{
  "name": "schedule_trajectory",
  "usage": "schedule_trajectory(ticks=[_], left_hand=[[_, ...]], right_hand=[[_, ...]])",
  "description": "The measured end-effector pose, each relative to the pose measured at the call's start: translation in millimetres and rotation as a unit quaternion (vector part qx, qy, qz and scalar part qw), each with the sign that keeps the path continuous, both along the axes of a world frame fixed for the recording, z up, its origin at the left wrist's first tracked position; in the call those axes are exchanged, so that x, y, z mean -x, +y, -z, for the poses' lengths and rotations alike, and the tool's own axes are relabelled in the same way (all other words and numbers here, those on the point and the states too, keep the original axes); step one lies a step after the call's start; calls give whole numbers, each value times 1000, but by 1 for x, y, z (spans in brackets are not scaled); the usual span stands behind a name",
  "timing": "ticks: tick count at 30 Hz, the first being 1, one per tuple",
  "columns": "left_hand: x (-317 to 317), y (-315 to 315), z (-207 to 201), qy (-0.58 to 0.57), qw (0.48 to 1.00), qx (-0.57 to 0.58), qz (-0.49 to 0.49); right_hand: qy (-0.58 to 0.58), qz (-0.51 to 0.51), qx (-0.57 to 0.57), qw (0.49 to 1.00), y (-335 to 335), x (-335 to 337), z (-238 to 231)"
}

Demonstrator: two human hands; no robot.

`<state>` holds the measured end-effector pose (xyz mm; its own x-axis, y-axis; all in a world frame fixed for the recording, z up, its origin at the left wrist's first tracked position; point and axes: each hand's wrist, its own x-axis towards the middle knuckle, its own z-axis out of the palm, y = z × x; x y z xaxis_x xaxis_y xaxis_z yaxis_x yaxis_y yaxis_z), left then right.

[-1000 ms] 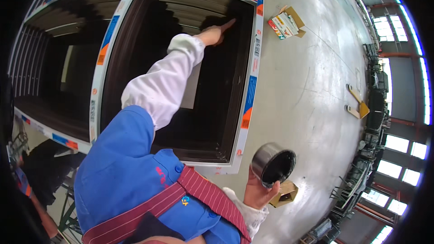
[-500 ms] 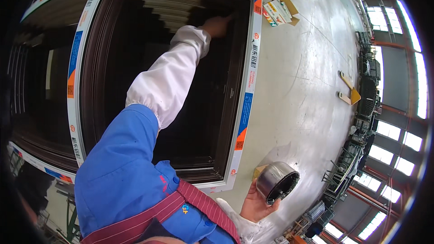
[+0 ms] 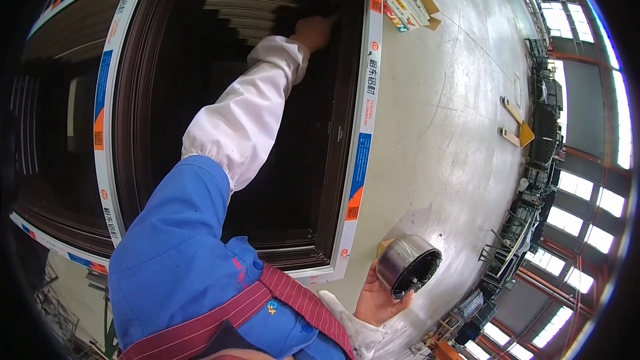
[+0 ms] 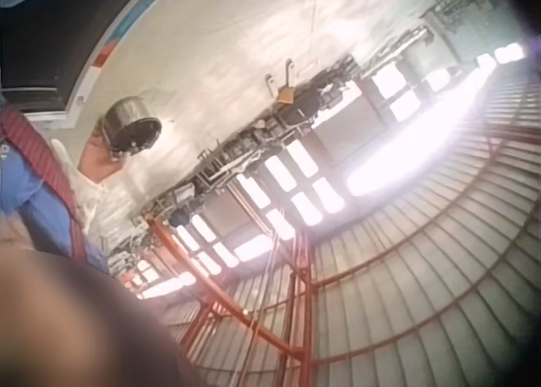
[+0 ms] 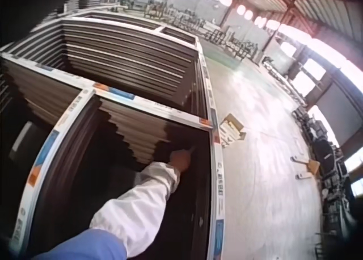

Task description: Apply sealant or markers to the corners of stacked window frames using a small container and finger/applicator.

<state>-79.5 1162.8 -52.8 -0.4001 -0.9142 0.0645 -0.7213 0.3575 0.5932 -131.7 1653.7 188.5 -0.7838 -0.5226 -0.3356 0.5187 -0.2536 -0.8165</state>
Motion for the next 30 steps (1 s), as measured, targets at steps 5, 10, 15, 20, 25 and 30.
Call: schedule_trajectory(ticks=[5,10,15,20,25,30], left_hand=[[-14,-11,8,74,992,-19,105],[-32,17,1,88,996,-5,13],[-26,9,-2,11,1000,19,-15],[-22,11,-2,-10,999,37,-30],[-24,25,-7,-11,999,16,-27],[-15,14,-9,-1,999,-23,-32]], right_hand=[[-18,-18,22,999,1,-1,0],[-21,-35,24,999,-5,-3,-1],[-33,-43,32,998,-5,-2,1],[-38,-32,26,998,-1,4,4],[-33,-38,26,998,-4,7,6],[-37,-30,24,999,-3,9,10]])
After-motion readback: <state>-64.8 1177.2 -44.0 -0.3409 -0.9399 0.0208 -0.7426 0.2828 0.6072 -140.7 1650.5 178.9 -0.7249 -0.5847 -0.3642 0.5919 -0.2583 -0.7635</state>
